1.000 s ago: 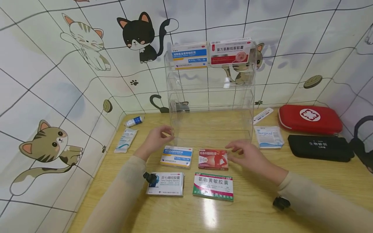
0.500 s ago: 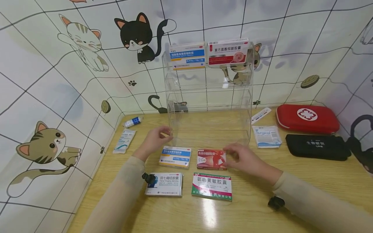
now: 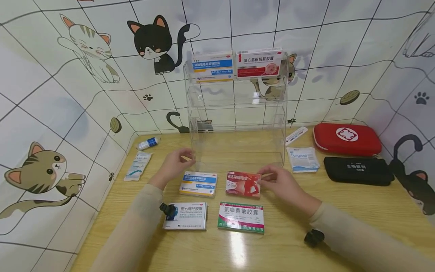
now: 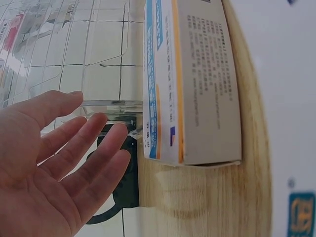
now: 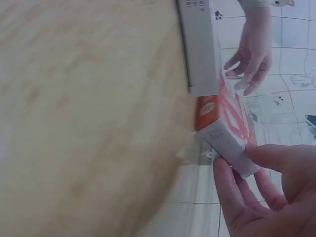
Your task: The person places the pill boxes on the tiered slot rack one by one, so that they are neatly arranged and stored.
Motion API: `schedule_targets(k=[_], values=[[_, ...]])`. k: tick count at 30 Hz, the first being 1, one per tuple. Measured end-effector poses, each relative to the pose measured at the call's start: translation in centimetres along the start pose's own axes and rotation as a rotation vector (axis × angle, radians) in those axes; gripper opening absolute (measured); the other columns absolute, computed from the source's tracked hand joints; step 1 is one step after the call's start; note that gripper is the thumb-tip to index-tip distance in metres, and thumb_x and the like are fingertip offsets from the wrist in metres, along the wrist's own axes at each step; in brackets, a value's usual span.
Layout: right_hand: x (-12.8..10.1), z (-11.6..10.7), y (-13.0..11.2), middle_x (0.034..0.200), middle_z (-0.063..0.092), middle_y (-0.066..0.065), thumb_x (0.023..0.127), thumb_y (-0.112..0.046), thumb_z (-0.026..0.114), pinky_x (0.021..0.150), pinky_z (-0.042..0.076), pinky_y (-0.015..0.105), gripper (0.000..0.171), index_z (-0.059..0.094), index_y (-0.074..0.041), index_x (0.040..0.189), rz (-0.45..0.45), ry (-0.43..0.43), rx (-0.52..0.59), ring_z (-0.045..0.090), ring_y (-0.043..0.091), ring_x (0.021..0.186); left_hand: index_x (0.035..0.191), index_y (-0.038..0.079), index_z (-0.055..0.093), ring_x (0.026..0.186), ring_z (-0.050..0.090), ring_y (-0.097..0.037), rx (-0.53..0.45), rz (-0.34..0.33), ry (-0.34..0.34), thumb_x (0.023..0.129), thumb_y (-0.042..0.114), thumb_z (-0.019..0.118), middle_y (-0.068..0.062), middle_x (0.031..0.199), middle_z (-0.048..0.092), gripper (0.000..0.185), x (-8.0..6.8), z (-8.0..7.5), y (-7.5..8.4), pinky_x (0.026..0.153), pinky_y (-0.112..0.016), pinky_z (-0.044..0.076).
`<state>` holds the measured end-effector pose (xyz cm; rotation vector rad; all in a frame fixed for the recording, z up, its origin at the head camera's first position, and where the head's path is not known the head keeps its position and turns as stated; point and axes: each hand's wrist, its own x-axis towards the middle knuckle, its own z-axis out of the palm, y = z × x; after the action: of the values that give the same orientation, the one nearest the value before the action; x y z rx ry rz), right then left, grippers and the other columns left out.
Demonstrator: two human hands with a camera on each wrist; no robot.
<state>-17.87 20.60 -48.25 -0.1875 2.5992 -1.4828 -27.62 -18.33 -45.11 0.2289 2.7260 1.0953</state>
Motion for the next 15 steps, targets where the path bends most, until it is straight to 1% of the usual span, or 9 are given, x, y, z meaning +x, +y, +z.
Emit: schedule_targets(k=[2,4,7,9,12,15], values=[[0.1,-0.5,-0.7,0.121,0.071,0.004,0.096,-0.021,0.075,0.094,0.059,0.044,0.022,0.069,-0.020,0.117,-0.015,0.022,0.002,0.071,0.025,0.111,0.139,0.021,0.062,0.108,0.064,-0.024,0.000,-0.003,-0.006,0.098,0.033,0.072,-0.001,0.125,0.068,0.044,0.0,-0.2,0.0,0.091,-0.041,0.056],[0.2,-1.1,-1.5,0.120,0.072,0.003,0.096,-0.021,0.075,0.093,0.060,0.043,0.020,0.070,-0.021,0.116,-0.052,0.051,-0.012,0.071,0.025,0.111,0.138,0.022,0.062,0.107,0.064,-0.024,0.000,-0.002,-0.006,0.098,0.033,0.072,-0.001,0.125,0.068,0.043,0.0,-0.2,0.1,0.090,-0.040,0.056],[0.8,-2.4,-3.2,0.117,0.074,0.003,0.096,-0.021,0.076,0.090,0.061,0.039,0.020,0.071,-0.020,0.115,-0.135,0.096,-0.018,0.071,0.025,0.112,0.137,0.022,0.063,0.106,0.064,-0.024,0.003,0.005,0.002,0.098,0.031,0.072,-0.002,0.124,0.069,0.041,0.0,-0.3,0.3,0.088,-0.039,0.056],[1.2,-3.3,-4.9,0.117,0.074,0.003,0.096,-0.021,0.076,0.088,0.062,0.034,0.020,0.072,-0.018,0.116,-0.188,0.125,-0.023,0.071,0.024,0.112,0.137,0.022,0.063,0.105,0.064,-0.024,0.004,0.011,0.004,0.098,0.029,0.072,-0.003,0.124,0.069,0.041,-0.1,-0.3,0.5,0.087,-0.039,0.056],[2.0,-4.8,-7.6,0.118,0.073,0.002,0.096,-0.022,0.075,0.087,0.061,0.029,0.022,0.072,-0.017,0.117,-0.265,0.155,0.003,0.071,0.022,0.112,0.137,0.021,0.063,0.105,0.065,-0.024,0.013,0.012,0.006,0.098,0.030,0.072,-0.003,0.124,0.069,0.041,-0.2,-0.3,0.6,0.087,-0.039,0.056],[3.1,-6.3,-10.5,0.119,0.072,0.003,0.096,-0.022,0.075,0.088,0.060,0.024,0.024,0.072,-0.015,0.119,-0.318,0.193,0.017,0.070,0.020,0.111,0.137,0.021,0.062,0.105,0.065,-0.024,0.013,0.004,0.004,0.098,0.030,0.072,-0.003,0.124,0.069,0.041,-0.2,-0.3,0.6,0.087,-0.038,0.056]])
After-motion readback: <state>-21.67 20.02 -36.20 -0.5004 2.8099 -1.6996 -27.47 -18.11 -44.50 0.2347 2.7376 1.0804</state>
